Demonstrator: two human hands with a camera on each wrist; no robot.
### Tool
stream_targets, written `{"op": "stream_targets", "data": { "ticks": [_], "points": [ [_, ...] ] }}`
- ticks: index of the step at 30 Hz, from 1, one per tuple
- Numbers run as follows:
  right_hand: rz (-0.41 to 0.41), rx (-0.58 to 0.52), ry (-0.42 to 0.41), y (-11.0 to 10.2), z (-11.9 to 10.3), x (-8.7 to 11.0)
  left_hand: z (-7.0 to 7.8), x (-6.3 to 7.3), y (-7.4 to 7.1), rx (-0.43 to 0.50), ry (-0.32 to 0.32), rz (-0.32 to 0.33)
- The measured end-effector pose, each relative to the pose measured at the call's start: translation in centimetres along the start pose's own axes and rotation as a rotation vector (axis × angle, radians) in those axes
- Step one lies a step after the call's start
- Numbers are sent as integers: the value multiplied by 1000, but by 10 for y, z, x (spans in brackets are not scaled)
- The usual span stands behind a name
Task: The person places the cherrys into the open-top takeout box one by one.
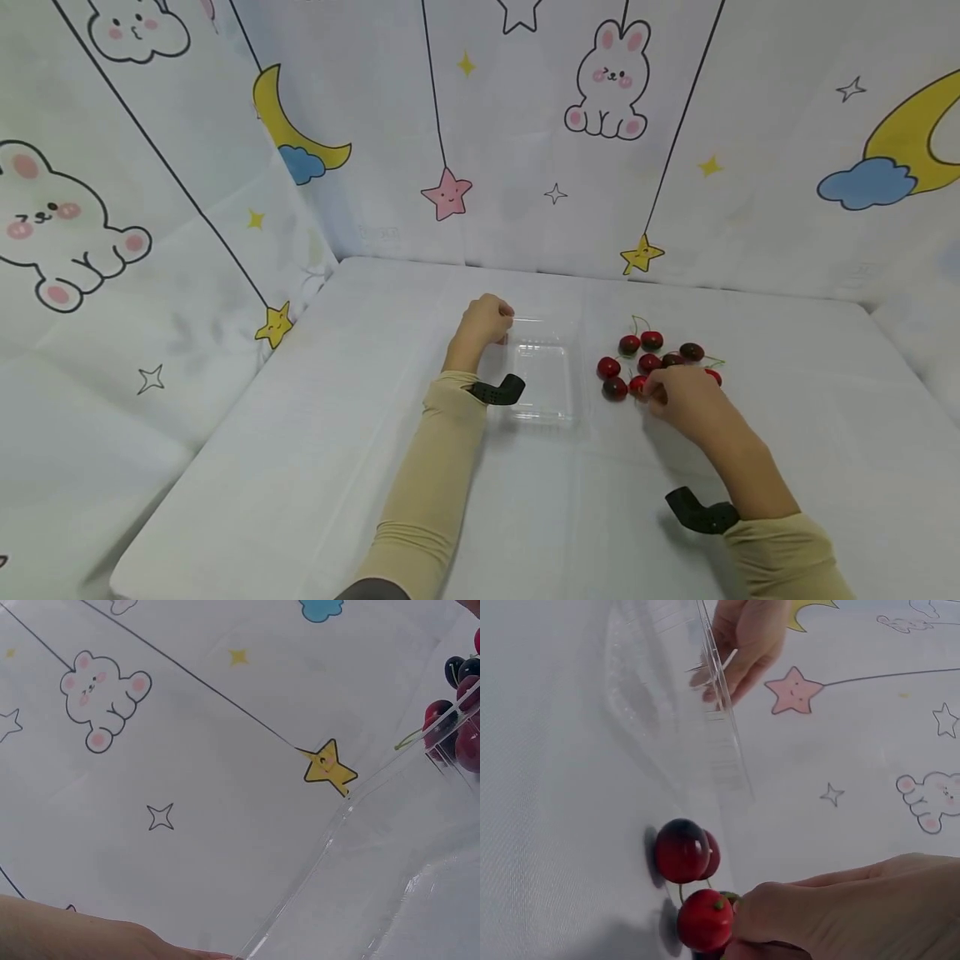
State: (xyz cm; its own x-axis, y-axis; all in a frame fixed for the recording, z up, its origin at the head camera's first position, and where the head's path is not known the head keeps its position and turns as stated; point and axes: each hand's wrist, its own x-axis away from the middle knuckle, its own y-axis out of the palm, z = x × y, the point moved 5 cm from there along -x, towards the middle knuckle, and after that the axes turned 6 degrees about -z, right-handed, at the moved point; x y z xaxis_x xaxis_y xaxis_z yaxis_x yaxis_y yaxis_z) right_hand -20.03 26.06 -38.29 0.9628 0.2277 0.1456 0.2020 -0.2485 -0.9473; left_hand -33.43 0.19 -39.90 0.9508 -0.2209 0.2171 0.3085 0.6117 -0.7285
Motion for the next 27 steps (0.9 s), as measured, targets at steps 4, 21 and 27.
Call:
{"op": "stream_targets", "data": {
  "ticks": [4,21,27],
  "points": [
    [66,24,3,-6,0,-2,-1,0,0,-4,1,2],
    [211,-55,63,-31,-9,15,0,0,-2,-18,12,6],
    [301,-51,33,-37,-18,22,0,0,-2,-8,4,-4]
  ]
}}
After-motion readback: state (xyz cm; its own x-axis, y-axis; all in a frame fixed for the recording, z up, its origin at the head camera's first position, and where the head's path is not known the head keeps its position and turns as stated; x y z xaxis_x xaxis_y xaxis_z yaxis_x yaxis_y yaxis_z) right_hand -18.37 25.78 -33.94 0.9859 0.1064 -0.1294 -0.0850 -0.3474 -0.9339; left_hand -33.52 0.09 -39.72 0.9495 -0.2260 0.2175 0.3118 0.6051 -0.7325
